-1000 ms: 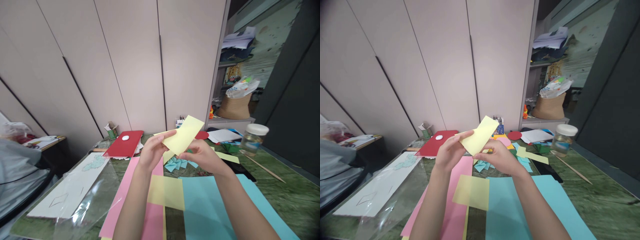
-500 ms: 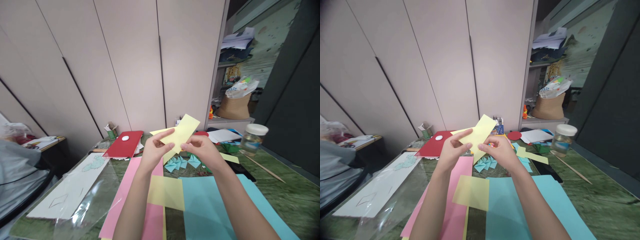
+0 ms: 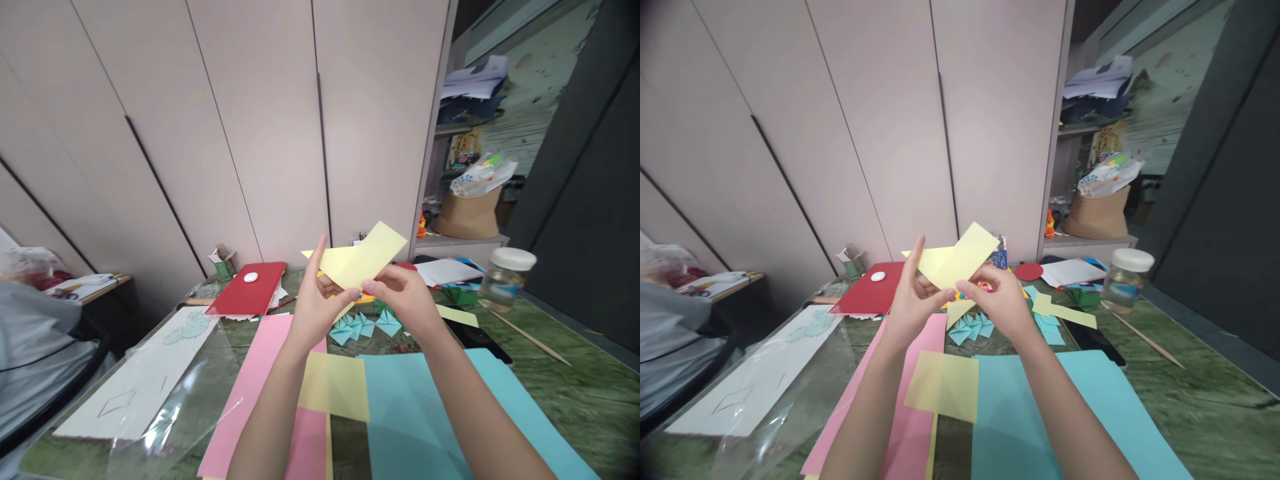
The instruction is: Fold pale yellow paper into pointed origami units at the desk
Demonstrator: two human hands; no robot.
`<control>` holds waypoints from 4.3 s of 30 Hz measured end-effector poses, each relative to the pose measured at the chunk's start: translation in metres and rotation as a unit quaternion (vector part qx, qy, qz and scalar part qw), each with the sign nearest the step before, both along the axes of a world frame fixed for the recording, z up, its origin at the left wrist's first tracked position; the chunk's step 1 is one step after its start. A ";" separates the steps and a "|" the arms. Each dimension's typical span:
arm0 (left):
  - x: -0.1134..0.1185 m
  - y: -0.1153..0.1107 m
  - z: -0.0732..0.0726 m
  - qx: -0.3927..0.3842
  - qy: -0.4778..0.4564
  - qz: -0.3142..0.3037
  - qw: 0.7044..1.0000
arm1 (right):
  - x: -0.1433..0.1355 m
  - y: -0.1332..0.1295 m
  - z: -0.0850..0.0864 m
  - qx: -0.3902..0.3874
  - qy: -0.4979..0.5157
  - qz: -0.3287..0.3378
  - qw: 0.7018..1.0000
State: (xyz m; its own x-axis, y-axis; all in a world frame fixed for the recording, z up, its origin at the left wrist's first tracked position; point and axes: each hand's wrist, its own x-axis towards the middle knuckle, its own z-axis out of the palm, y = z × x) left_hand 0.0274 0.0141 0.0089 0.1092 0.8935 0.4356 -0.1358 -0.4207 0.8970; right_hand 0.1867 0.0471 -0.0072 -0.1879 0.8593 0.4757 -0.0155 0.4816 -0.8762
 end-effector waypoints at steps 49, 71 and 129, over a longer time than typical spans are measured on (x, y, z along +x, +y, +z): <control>-0.013 -0.003 0.000 0.025 0.072 -0.037 0.996 | 0.024 -0.011 0.015 0.144 -0.011 -0.110 0.983; -0.006 0.000 -0.003 0.082 0.093 0.057 0.991 | 0.007 -0.008 0.011 -0.040 0.095 -0.072 0.992; 0.002 -0.010 0.001 0.010 -0.103 0.035 0.994 | 0.014 -0.014 0.013 -0.005 -0.115 0.057 0.992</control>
